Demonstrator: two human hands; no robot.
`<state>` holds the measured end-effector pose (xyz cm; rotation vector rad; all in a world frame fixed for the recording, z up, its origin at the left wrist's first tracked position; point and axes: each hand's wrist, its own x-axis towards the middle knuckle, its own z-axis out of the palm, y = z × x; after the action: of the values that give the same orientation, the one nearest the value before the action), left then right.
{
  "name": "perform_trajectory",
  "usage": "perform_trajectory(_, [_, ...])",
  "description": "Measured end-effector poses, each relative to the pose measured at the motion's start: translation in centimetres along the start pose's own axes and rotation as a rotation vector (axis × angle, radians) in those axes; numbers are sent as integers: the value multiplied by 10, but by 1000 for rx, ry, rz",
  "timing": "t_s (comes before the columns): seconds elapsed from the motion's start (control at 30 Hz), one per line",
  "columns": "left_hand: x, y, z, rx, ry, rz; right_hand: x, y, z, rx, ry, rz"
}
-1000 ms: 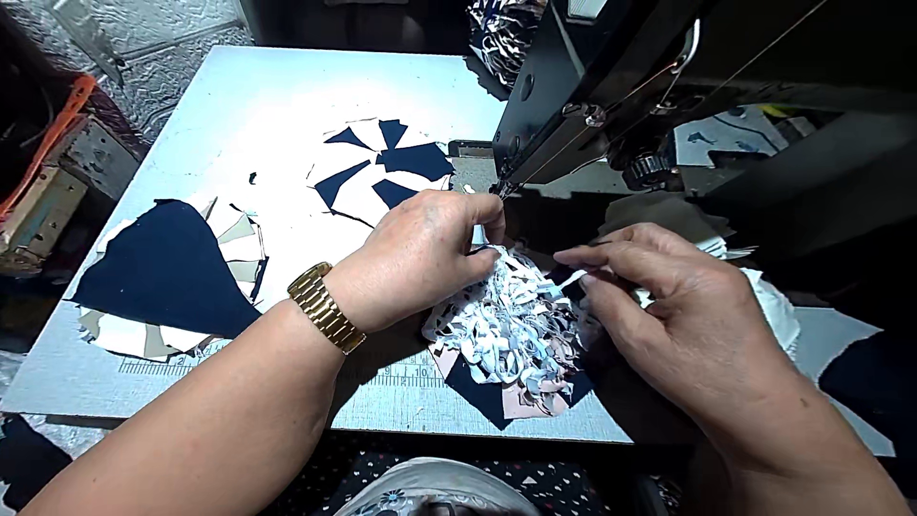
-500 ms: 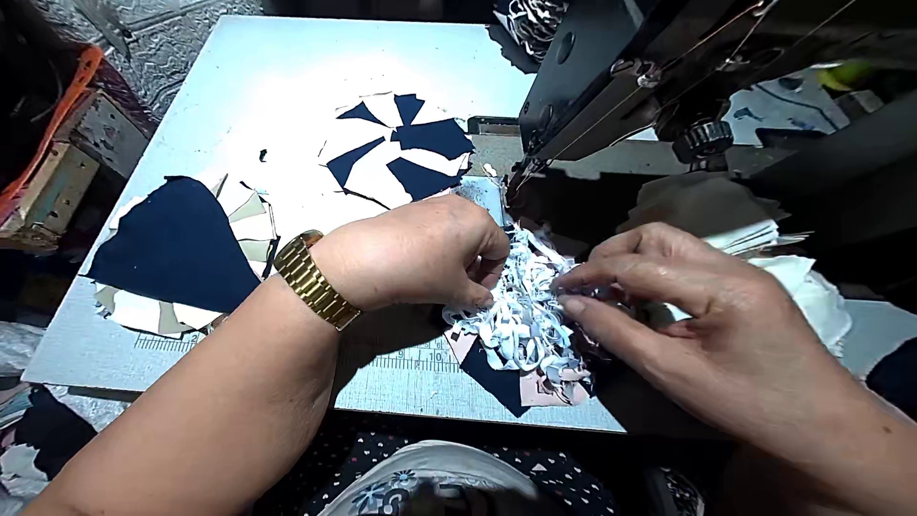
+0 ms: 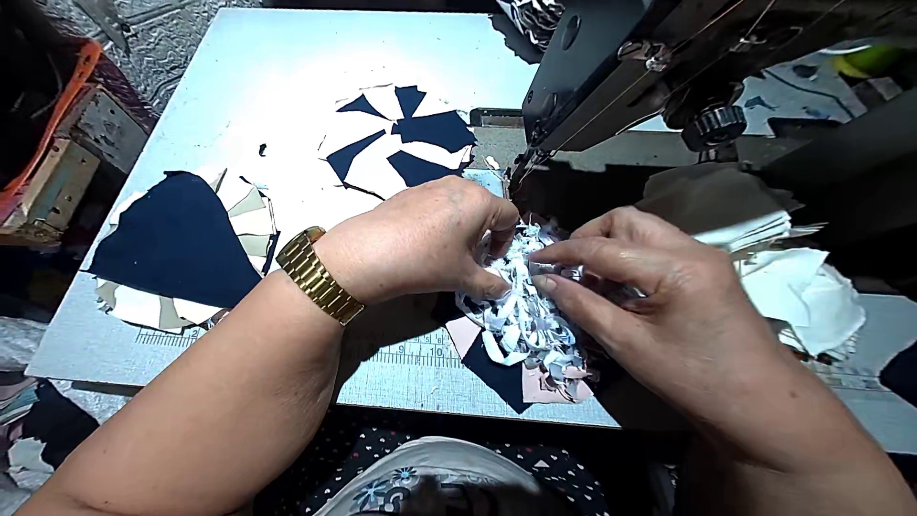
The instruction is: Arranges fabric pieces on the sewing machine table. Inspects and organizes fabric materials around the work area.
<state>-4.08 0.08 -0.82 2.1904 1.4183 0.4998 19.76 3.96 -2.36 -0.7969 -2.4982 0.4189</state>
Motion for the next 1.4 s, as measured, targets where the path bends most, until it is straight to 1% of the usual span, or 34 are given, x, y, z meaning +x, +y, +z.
perform_trajectory(0.1, [0, 4, -1, 34, -69, -37, 2, 1, 7, -84, -63, -4])
perform_trajectory(0.2, [-1, 4, -4, 24, -68, -30, 2, 4, 5, -66, -53, 4])
perform_trajectory(0.33, [-4, 0, -12, -82, -14, 48, -5, 0, -6, 50, -17, -8])
perform_trajectory(0.4, [-5, 0, -13, -140, -12, 109, -10, -4, -8, 89, -46, -38])
perform_trajectory(0.5, [-5, 3, -9, -180, -89, 153, -19, -10, -2, 69, -102, -76])
perform_trajectory(0.6, [-6, 9, -5, -139, -199, 132, -23, -11, 4, 89, -74, -129])
perform_trajectory(0.7, [-6, 9, -6, -147, -223, 145, -24, -15, 2, 155, -39, -125])
perform_trajectory(0.77, [-7, 9, -10, -159, -224, 140, -25, -18, 1, 147, -66, -138])
perform_trajectory(0.9, [-9, 8, -18, -96, -248, 49, -30, -16, 3, 102, -144, -195])
perform_trajectory(0.97, [-10, 4, -19, -127, -220, 78, -32, -15, -2, 160, -124, -185])
perform_trajectory(1.07, [-8, -1, -17, -144, -106, 163, -34, -15, -10, 169, -64, -137])
perform_trajectory(1.13, [-6, -1, -14, -85, -45, 131, -35, -15, -7, 119, -39, -124])
perform_trajectory(1.27, [-4, 3, -8, 44, -43, 33, -37, -18, 7, 13, -51, -206])
perform_trajectory(1.4, [0, 3, -2, 86, -21, 76, -38, -18, 5, 27, -71, -283])
